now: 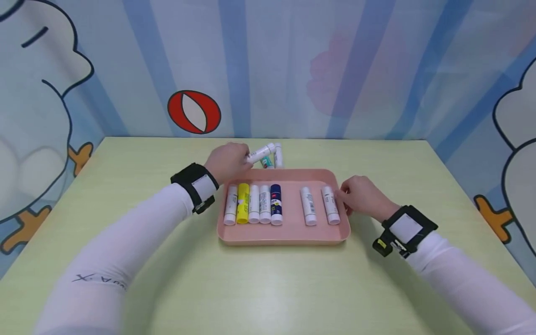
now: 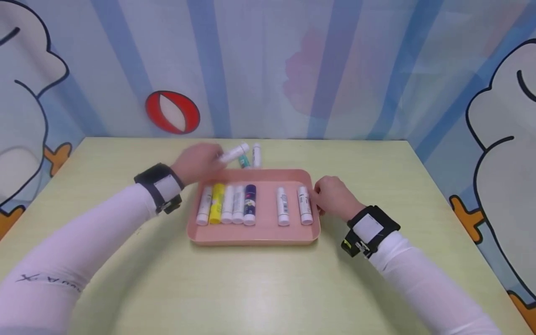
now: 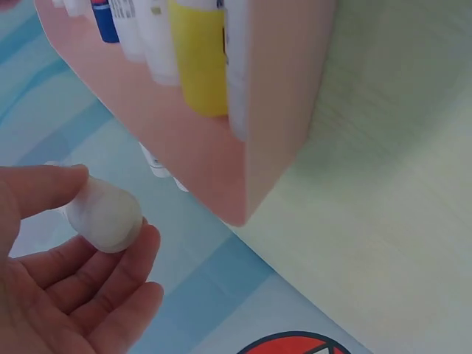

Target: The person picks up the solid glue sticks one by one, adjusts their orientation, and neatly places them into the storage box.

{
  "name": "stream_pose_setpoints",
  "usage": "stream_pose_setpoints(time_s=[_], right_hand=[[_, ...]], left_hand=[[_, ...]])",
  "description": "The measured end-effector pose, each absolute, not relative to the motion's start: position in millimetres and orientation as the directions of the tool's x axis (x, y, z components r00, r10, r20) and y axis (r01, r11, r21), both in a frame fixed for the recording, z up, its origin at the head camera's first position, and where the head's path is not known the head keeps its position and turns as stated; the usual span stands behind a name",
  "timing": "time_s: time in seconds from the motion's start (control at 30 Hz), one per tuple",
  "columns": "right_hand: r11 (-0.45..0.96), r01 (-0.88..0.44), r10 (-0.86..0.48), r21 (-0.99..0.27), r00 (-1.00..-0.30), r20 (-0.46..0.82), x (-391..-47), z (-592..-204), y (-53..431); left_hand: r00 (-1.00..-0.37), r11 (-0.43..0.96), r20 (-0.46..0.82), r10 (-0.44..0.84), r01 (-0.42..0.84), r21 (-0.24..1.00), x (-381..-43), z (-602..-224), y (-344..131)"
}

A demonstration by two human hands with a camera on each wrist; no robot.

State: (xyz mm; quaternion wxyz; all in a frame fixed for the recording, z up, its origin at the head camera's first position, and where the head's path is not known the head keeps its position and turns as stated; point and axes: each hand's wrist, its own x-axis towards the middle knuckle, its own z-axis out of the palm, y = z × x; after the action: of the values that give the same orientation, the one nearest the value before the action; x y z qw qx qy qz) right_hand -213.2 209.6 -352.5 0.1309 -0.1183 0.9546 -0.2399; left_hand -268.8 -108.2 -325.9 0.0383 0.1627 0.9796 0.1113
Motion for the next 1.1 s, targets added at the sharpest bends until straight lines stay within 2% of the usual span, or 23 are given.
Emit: stream_pose_setpoints(time_s=[0.23, 0.4, 0.53, 0.8, 0.93, 1.1], right_hand=[[0.874, -0.298, -0.313, -0.384, -0.95, 0.024, -217.9, -322.3, 198.0], [0.82, -0.347, -0.382, -0.456, -0.924, 0.016, -217.5, -311.4, 180.0], [0.779, -0.402, -0.465, -0.481, -0.885, -0.013, -212.1, -309.7, 164.1], [0.754, -0.534, -0.577, -0.382, -0.817, 0.005, -200.2, -316.1, 140.0], [0.724, -0.621, -0.627, -0.3, -0.774, 0.091, -196.0, -320.5, 136.2], [0.631, -0.718, -0.686, -0.294, -0.693, 0.221, -195.0, -324.2, 137.2]], left_hand=[[-0.907, 0.887, -0.027, 0.421, 0.405, 0.221, -244.2, -317.2, -104.0], [-0.866, 0.85, 0.006, 0.499, 0.491, 0.191, -228.4, -315.7, -99.2], [-0.838, 0.826, 0.019, 0.545, 0.541, 0.16, -219.8, -317.1, -95.3], [-0.813, 0.798, 0.004, 0.583, 0.573, 0.185, -200.6, -314.2, -86.9], [-0.775, 0.758, 0.06, 0.63, 0.63, 0.169, -192.3, -315.4, -84.7], [-0.704, 0.705, 0.136, 0.697, 0.707, 0.05, -190.0, -321.8, -85.3]])
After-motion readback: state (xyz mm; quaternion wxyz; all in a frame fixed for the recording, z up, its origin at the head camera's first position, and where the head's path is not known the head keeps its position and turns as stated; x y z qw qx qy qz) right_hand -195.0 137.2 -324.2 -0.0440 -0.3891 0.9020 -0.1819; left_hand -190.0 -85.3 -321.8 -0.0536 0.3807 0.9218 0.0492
